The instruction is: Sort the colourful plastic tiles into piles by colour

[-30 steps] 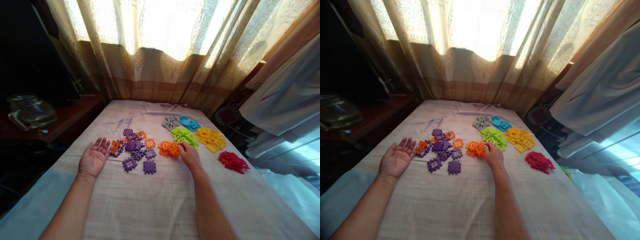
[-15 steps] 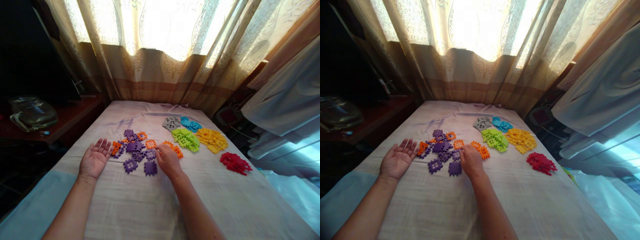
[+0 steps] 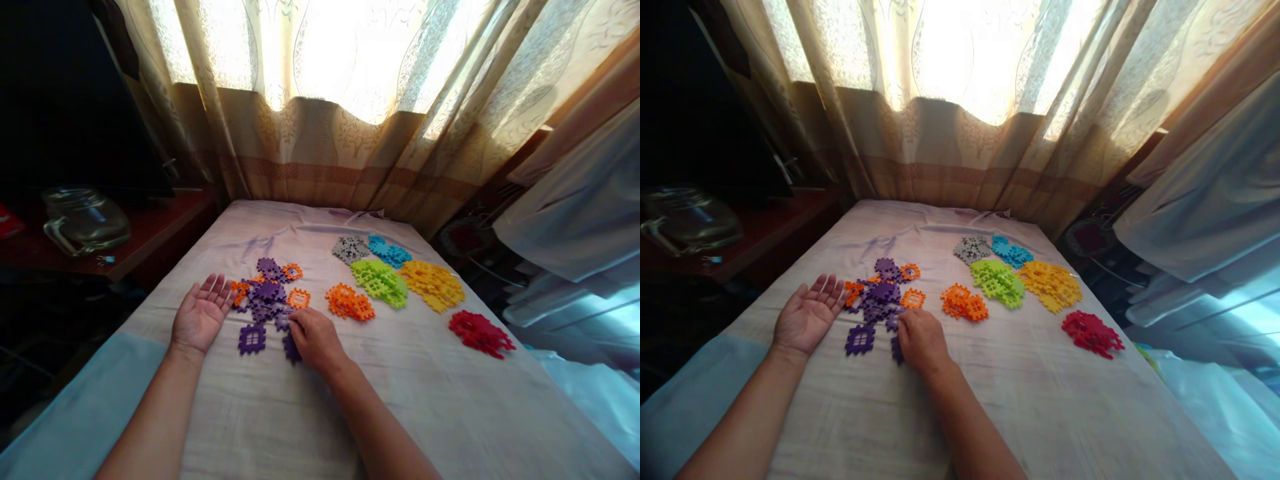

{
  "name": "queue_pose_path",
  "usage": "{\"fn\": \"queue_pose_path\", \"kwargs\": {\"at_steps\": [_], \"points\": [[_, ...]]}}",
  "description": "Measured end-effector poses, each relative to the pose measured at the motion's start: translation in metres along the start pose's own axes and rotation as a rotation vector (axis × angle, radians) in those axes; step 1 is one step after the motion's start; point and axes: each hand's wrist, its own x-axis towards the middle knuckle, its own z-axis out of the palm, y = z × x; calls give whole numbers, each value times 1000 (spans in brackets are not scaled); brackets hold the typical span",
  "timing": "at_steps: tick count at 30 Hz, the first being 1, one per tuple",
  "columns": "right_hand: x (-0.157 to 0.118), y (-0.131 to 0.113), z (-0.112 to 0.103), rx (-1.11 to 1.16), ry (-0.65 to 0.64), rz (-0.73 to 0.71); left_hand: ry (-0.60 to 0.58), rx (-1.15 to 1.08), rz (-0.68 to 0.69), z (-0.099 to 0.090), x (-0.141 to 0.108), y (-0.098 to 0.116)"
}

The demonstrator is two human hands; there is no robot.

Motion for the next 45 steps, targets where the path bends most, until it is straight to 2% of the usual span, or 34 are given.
{"fn": "queue_pose_path", "kwargs": {"at_steps": [6,11,15,21,27,31,37,41,45], "points": [[27,9,-11,-88,108,121,-3,-7,-10,0,0,0],[47,10,-10,-180,-40,183,1,-11,-8,1,-1,0],[50,9,-11,-208,-57,250,-14,-10,-12,0,-1,0],[38,6,-5,-189,99,273,-5,-8,-10,0,0,1],[23,13,1,13,257,146,-9,16,2,-1,1,0],[14,33,-22,129,287,216,-5,17,8,-1,1,0],[-3,64,-69,-1,175,431,-6,27,6,0,0,1],[-6,70,-73,-77,116,449,4,22,4,2,-2,1],[-6,74,-70,-106,122,464,-2,15,5,2,-2,1]]}}
